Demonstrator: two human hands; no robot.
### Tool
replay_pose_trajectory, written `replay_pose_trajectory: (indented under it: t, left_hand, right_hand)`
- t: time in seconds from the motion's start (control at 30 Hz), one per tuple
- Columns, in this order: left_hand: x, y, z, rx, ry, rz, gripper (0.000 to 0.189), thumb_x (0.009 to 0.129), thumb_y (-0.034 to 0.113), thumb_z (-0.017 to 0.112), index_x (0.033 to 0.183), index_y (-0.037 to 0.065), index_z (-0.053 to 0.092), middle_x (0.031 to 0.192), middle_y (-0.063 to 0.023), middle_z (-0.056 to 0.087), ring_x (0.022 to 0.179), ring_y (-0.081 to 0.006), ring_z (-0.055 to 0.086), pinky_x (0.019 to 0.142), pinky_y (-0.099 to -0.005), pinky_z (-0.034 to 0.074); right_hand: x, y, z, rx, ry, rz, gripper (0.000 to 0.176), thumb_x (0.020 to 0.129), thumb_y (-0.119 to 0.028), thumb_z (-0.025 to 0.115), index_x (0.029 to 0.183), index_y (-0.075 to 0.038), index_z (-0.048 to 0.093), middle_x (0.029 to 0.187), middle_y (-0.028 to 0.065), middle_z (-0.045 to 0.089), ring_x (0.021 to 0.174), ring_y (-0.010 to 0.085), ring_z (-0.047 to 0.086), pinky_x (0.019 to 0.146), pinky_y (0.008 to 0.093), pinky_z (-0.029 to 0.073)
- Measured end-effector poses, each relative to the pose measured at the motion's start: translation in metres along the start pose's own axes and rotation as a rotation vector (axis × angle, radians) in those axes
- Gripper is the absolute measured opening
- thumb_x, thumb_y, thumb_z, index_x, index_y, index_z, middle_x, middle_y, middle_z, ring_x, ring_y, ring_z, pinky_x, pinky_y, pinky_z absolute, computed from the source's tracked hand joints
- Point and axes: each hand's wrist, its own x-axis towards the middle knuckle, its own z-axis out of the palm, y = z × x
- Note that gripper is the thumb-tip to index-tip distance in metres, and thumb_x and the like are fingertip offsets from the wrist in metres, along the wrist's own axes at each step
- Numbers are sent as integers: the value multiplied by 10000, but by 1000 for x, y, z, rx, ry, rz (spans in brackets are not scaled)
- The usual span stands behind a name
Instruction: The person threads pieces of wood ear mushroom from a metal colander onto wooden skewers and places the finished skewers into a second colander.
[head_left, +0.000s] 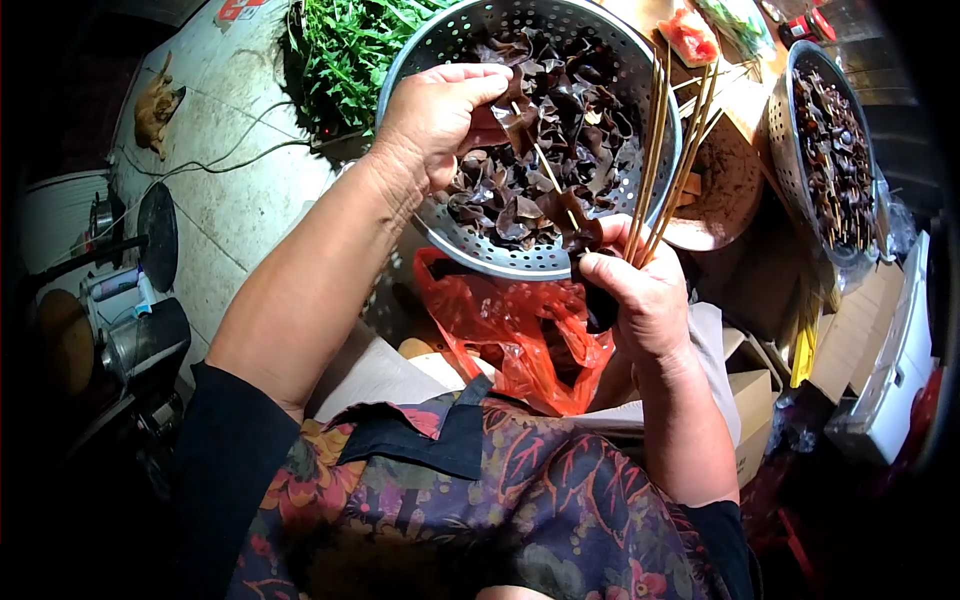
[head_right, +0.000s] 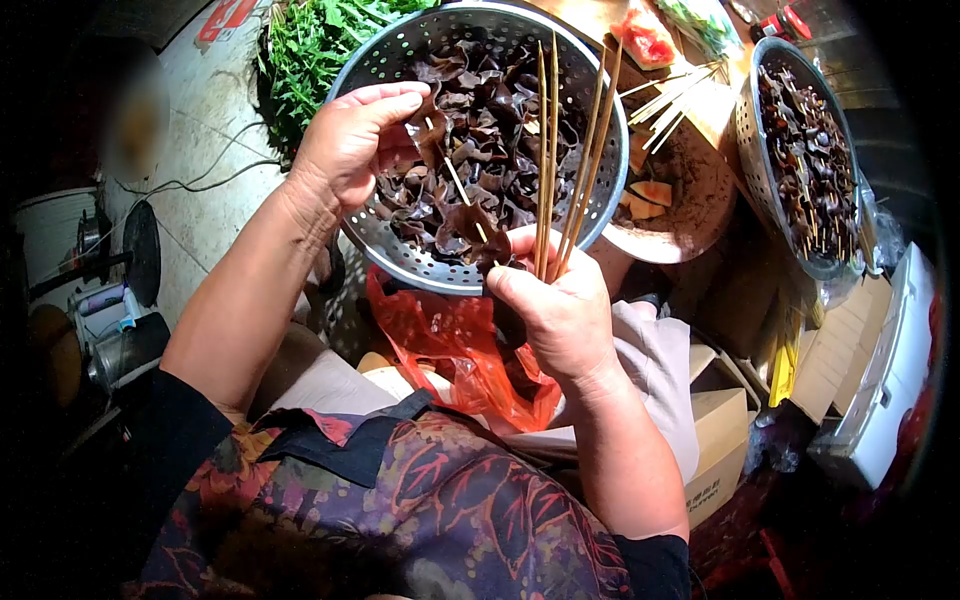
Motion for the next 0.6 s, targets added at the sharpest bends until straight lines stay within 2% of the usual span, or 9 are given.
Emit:
replay_pose_trajectory:
  t: [0.1, 0.13, 0.23, 0.3, 0.43, 0.6]
  left_hand:
    - [1, 2, -2, -53, -21, -105, 171, 860, 112, 573, 1000, 19, 605, 884, -61, 644, 722, -140, 640, 563, -243, 533]
    - [5, 2, -10, -55, -114, -132, 179, 863, 110, 568, 1005, 3, 595, 889, -80, 642, 757, -153, 643, 620, -278, 553]
    - [3, -2, -5, -149, -35, -204, 191, 864, 116, 568, 1011, -4, 589, 895, -90, 641, 783, -165, 641, 687, -310, 557]
    - [4, -7, -5, -121, -110, -251, 197, 864, 126, 568, 1013, -2, 587, 910, -95, 643, 812, -175, 638, 740, -334, 548]
    - [-5, -8, 5, -185, -86, -232, 217, 865, 141, 567, 1026, -4, 579, 917, -90, 646, 817, -174, 638, 731, -328, 547]
    - [-12, -12, 8, -56, -130, -191, 241, 819, 44, 610, 1055, 17, 572, 912, -59, 649, 771, -132, 635, 717, -288, 540]
  right_hand:
    - [0, 2, 1, 45, 9, 5, 194, 758, -56, 629, 937, -5, 575, 734, -21, 565, 637, 37, 507, 587, 180, 413]
    - [-1, 1, 1, 43, 6, 8, 195, 760, -52, 628, 940, -5, 572, 735, -19, 565, 636, 37, 506, 586, 180, 413]
    - [0, 4, 1, 35, -4, -3, 193, 765, -46, 624, 945, -6, 567, 736, -17, 564, 635, 38, 505, 584, 181, 413]
    - [2, 6, 0, 28, -9, -15, 189, 769, -44, 621, 946, -6, 566, 736, -17, 564, 635, 38, 505, 582, 181, 413]
    - [4, 6, -1, 58, -11, -25, 194, 772, -49, 631, 949, -7, 562, 735, -20, 558, 633, 40, 502, 582, 179, 410]
    - [5, 9, -3, 87, 26, -5, 207, 774, -55, 634, 960, -8, 557, 740, -21, 552, 632, 41, 501, 586, 180, 415]
